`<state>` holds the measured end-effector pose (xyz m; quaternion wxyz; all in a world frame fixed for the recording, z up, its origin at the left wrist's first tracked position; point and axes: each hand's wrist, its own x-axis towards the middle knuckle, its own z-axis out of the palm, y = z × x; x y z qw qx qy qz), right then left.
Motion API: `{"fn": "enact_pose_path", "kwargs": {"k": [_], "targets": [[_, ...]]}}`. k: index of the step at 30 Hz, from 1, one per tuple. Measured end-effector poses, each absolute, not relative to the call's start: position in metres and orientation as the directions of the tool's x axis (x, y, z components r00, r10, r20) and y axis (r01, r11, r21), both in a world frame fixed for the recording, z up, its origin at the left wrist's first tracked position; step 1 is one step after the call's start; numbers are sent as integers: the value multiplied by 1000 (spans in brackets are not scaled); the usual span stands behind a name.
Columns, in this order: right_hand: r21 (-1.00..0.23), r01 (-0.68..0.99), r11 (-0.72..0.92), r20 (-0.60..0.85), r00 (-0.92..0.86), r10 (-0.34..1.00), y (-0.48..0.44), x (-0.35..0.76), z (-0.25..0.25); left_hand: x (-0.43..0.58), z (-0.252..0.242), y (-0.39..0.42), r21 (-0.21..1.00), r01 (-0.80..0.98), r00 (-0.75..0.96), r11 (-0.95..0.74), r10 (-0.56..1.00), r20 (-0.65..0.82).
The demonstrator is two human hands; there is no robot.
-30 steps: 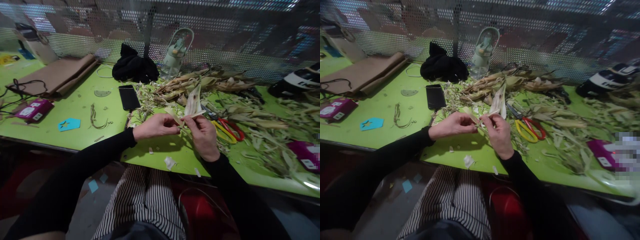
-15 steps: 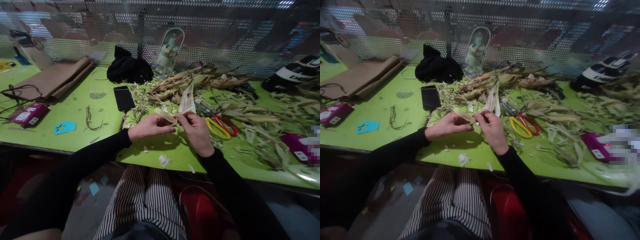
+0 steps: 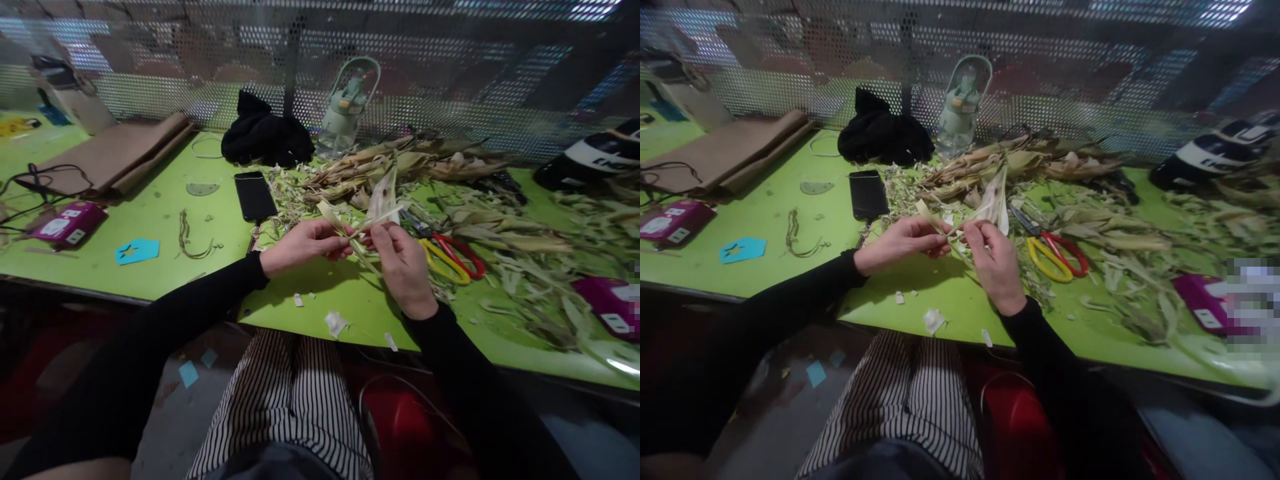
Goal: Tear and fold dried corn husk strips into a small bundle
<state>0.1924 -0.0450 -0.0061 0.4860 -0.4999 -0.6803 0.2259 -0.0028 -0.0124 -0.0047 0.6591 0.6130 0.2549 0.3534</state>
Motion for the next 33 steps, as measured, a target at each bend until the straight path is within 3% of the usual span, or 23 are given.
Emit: {"fn": "enact_pose_path", "kwargs": {"k": [8, 13, 19, 26, 33], "targets": [[-855, 375, 360, 364, -61, 929, -47, 189, -3, -4, 3, -18, 997, 26, 666, -71, 745, 35], [-837, 406, 366, 338, -142, 930, -44, 188, -3, -3, 3, -22, 993, 63, 701, -102, 712, 29], [-857, 378, 350, 322, -138, 937, -44, 188, -4, -4, 5, -21, 996, 86, 747, -14, 663, -55], [-894, 327, 306, 270, -153, 951, -45, 184, -3, -2, 1, -22, 994, 102, 740, -31, 670, -55], [-879, 330, 344, 330, -97, 939, -46, 180, -7, 3, -6, -25, 997, 69, 726, 20, 685, -64]]}}
